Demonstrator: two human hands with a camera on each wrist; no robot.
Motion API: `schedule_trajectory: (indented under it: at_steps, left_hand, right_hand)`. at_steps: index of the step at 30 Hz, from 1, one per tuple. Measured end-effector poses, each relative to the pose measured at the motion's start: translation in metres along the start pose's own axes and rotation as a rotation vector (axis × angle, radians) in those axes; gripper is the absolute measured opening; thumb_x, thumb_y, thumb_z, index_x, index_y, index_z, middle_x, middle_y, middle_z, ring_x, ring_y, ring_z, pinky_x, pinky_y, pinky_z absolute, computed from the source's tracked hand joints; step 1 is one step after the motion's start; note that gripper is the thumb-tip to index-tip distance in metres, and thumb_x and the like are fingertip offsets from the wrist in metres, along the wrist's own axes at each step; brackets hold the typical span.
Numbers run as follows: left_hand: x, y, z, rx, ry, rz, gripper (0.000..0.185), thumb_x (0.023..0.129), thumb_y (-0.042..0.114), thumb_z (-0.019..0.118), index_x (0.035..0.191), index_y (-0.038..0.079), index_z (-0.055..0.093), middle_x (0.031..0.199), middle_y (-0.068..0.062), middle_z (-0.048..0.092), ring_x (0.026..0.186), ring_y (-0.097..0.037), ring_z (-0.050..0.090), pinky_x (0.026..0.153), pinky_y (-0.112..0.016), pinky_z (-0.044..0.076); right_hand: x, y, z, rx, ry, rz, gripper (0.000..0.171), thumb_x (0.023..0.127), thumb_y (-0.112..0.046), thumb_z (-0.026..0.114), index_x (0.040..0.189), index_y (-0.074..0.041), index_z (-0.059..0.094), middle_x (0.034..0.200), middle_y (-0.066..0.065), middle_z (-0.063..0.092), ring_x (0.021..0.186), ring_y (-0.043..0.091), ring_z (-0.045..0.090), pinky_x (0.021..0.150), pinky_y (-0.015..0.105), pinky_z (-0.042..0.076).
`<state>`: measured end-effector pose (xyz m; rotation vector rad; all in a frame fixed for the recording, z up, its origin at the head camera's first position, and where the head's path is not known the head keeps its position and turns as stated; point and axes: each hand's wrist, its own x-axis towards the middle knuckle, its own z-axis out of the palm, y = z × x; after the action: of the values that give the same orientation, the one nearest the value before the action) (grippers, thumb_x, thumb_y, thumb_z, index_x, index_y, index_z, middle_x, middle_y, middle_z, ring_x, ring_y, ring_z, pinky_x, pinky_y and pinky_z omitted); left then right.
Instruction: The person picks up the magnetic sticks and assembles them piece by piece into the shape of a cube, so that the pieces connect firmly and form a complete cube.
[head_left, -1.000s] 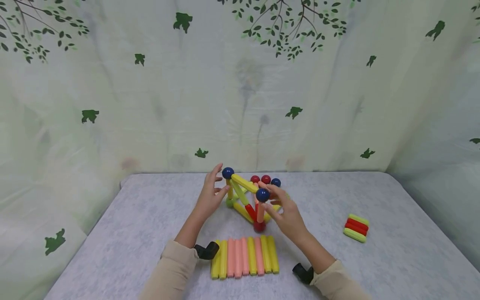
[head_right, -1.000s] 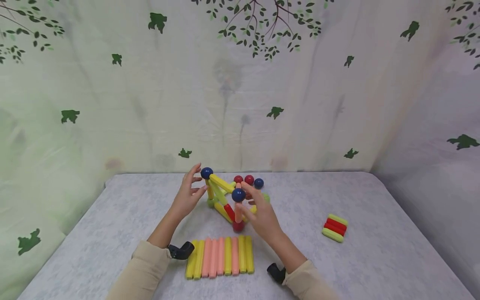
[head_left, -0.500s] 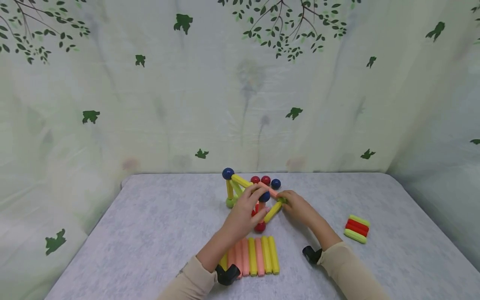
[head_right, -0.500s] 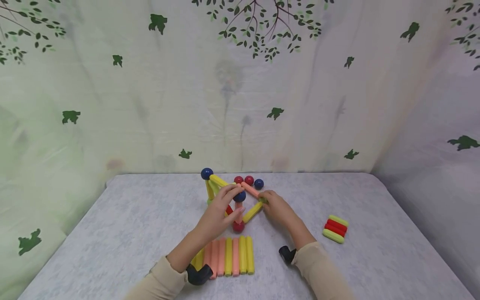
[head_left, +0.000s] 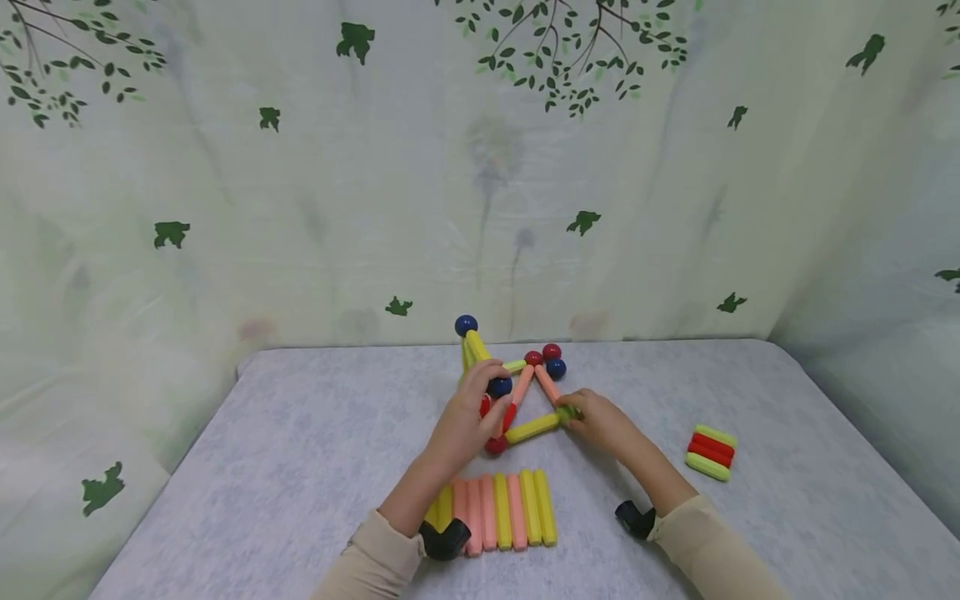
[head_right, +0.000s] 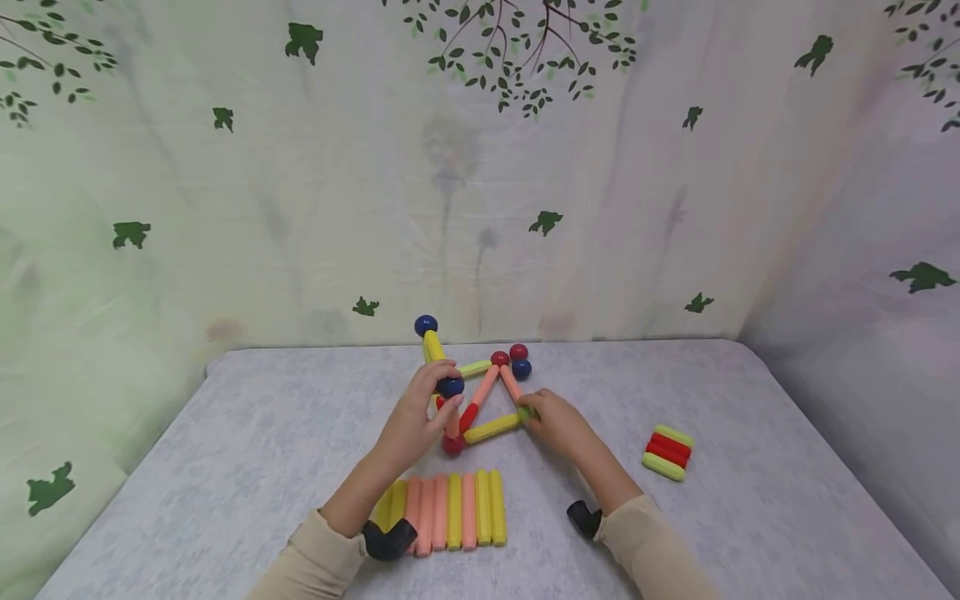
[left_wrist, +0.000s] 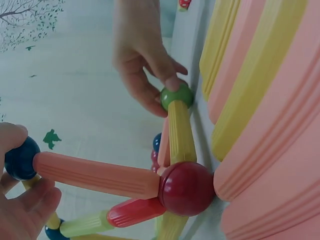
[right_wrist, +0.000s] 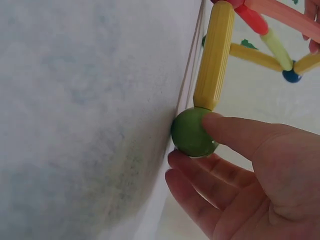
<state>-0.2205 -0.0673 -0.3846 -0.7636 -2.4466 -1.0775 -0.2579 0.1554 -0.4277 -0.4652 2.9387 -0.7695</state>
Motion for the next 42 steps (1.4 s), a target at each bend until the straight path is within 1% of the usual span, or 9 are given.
schedule_trajectory:
  at_steps: [6, 10, 14, 18, 24, 31, 35, 38, 42]
  left_hand:
    - [0.000, -0.006, -0.002, -0.039, 0.001, -0.004, 0.038, 0.088, 0.011, 0.058, 0.124, 0.011, 0.044, 0.129, -0.004, 0.043, 0.116, -0.018, 0.044, 0.090, -0.033, 0.040]
    - [-0.002, -0.010, -0.005, -0.086, -0.005, 0.001, 0.043, 0.089, 0.009, 0.056, 0.129, 0.011, 0.041, 0.130, -0.005, 0.042, 0.115, -0.018, 0.045, 0.091, -0.034, 0.040]
    - [-0.002, -0.015, -0.011, -0.125, -0.010, 0.013, 0.041, 0.089, 0.008, 0.056, 0.127, 0.011, 0.042, 0.131, -0.004, 0.042, 0.115, -0.016, 0.045, 0.091, -0.034, 0.039]
    - [-0.002, -0.022, -0.017, -0.207, 0.007, 0.026, 0.037, 0.087, 0.003, 0.056, 0.122, 0.008, 0.046, 0.128, -0.004, 0.044, 0.112, -0.016, 0.046, 0.090, -0.035, 0.041]
    - [-0.002, -0.030, -0.022, -0.356, 0.017, -0.002, 0.036, 0.085, 0.000, 0.059, 0.119, 0.001, 0.049, 0.126, -0.007, 0.045, 0.110, -0.020, 0.048, 0.089, -0.035, 0.041]
    - [-0.003, -0.005, -0.037, -0.367, 0.003, -0.017, 0.033, 0.084, -0.002, 0.059, 0.116, -0.002, 0.052, 0.123, -0.017, 0.045, 0.108, -0.027, 0.049, 0.089, -0.036, 0.041]
    - [-0.004, -0.004, -0.038, -0.370, -0.006, -0.023, 0.033, 0.084, -0.002, 0.059, 0.117, -0.003, 0.052, 0.124, -0.016, 0.045, 0.109, -0.027, 0.048, 0.090, -0.037, 0.041]
    - [-0.004, 0.000, -0.040, -0.379, -0.020, -0.052, 0.034, 0.084, -0.003, 0.059, 0.118, -0.002, 0.052, 0.125, -0.015, 0.045, 0.111, -0.026, 0.047, 0.091, -0.039, 0.040]
    - [-0.004, 0.000, -0.040, -0.388, -0.033, -0.068, 0.036, 0.084, -0.002, 0.059, 0.119, 0.001, 0.051, 0.126, -0.014, 0.044, 0.111, -0.025, 0.047, 0.090, -0.041, 0.040]
  right_hand:
    - [-0.011, -0.006, -0.003, 0.004, -0.032, 0.032, 0.033, 0.081, -0.008, 0.067, 0.113, -0.008, 0.061, 0.101, 0.006, 0.056, 0.082, 0.017, 0.053, 0.074, 0.035, 0.048]
    - [-0.017, -0.007, -0.002, 0.017, -0.035, 0.023, 0.032, 0.079, -0.010, 0.069, 0.110, -0.008, 0.062, 0.098, 0.002, 0.057, 0.080, 0.015, 0.052, 0.072, 0.032, 0.048]
    - [-0.022, -0.010, 0.000, 0.045, -0.038, 0.010, 0.031, 0.077, -0.012, 0.071, 0.107, -0.009, 0.063, 0.095, 0.000, 0.057, 0.079, 0.014, 0.051, 0.071, 0.031, 0.048]
    - [-0.025, -0.014, 0.001, 0.060, -0.045, -0.018, 0.030, 0.077, -0.013, 0.071, 0.106, -0.010, 0.063, 0.094, -0.001, 0.056, 0.078, 0.013, 0.051, 0.070, 0.029, 0.047]
    - [-0.026, -0.016, 0.004, 0.059, -0.035, -0.036, 0.030, 0.077, -0.012, 0.071, 0.106, -0.010, 0.063, 0.092, -0.002, 0.055, 0.076, 0.012, 0.050, 0.068, 0.027, 0.047]
    - [-0.025, -0.014, 0.004, 0.077, -0.028, -0.039, 0.034, 0.077, -0.012, 0.071, 0.109, -0.010, 0.062, 0.095, -0.001, 0.055, 0.076, 0.013, 0.050, 0.066, 0.027, 0.046]
    - [-0.031, -0.016, 0.003, 0.069, 0.002, -0.014, 0.044, 0.076, -0.019, 0.072, 0.117, -0.012, 0.056, 0.105, 0.005, 0.052, 0.085, 0.017, 0.052, 0.070, 0.030, 0.048]
    - [-0.040, -0.021, 0.001, 0.088, 0.024, 0.011, 0.049, 0.076, -0.022, 0.072, 0.121, -0.013, 0.053, 0.108, 0.006, 0.049, 0.091, 0.020, 0.051, 0.072, 0.032, 0.048]
    - [-0.055, -0.026, 0.001, 0.176, -0.037, -0.028, 0.051, 0.079, -0.023, 0.070, 0.123, -0.011, 0.049, 0.104, 0.003, 0.050, 0.087, 0.017, 0.050, 0.068, 0.029, 0.047]
